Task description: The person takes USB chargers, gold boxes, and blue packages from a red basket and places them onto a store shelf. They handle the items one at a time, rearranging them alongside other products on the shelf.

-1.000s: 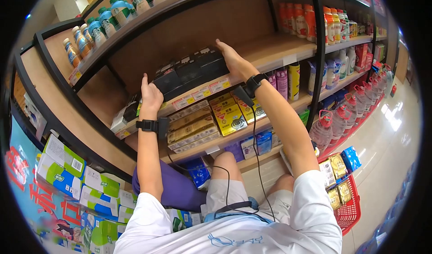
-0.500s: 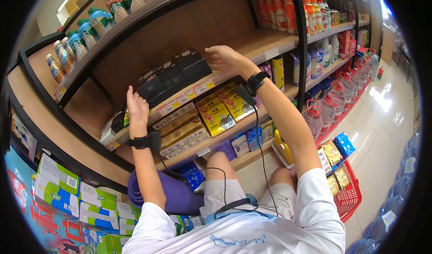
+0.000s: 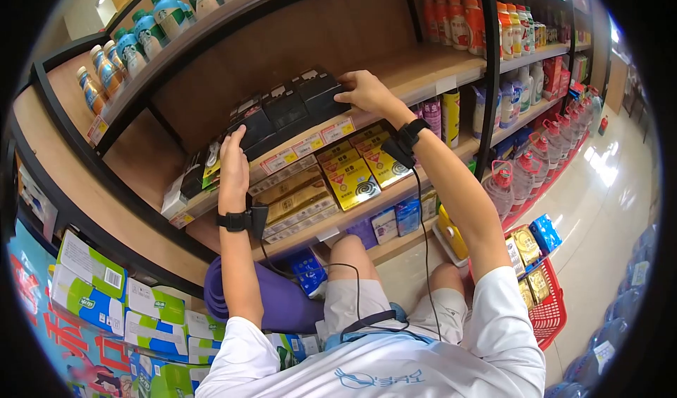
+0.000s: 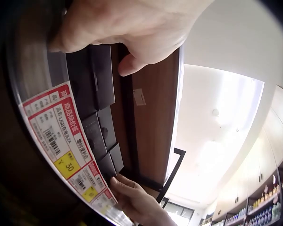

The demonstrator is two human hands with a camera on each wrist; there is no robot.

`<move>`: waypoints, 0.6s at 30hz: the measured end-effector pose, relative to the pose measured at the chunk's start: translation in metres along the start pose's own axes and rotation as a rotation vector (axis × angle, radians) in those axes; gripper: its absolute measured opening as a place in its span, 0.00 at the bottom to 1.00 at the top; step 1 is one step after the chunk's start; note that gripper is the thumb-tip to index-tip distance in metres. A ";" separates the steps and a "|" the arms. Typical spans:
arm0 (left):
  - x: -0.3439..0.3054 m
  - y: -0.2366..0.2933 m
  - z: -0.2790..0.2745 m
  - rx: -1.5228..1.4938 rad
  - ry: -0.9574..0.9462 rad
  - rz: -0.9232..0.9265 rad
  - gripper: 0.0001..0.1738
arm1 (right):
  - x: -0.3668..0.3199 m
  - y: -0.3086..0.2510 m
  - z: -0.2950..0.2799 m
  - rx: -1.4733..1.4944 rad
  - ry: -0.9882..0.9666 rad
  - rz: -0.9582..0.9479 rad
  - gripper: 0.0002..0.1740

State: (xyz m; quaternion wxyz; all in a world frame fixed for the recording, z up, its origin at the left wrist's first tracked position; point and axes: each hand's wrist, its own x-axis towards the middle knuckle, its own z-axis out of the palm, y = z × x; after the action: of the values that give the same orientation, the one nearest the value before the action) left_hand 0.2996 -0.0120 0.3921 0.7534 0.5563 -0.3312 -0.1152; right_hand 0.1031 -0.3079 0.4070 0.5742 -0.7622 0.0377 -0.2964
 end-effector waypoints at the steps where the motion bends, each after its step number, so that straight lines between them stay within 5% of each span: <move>1: 0.000 -0.002 0.007 -0.067 0.142 0.042 0.14 | 0.000 -0.002 0.000 0.028 0.004 0.025 0.31; 7: 0.001 0.001 0.009 -0.031 0.158 0.028 0.16 | 0.000 -0.003 0.001 -0.034 0.040 -0.011 0.29; 10: -0.008 0.013 0.011 -0.004 -0.045 0.017 0.57 | -0.005 -0.007 0.002 -0.070 0.085 0.014 0.28; 13: -0.002 0.006 0.009 0.000 0.108 -0.019 0.48 | 0.001 -0.002 -0.001 -0.113 0.043 0.006 0.31; 18: -0.016 0.028 0.014 -0.140 0.000 -0.016 0.40 | -0.001 -0.013 0.016 -0.351 0.198 -0.189 0.47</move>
State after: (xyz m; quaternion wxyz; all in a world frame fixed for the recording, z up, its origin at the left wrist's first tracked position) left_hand 0.2734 -0.0035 0.4143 0.7895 0.5048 -0.3179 -0.1444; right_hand 0.1062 -0.2892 0.4152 0.3959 -0.8178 0.0732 -0.4111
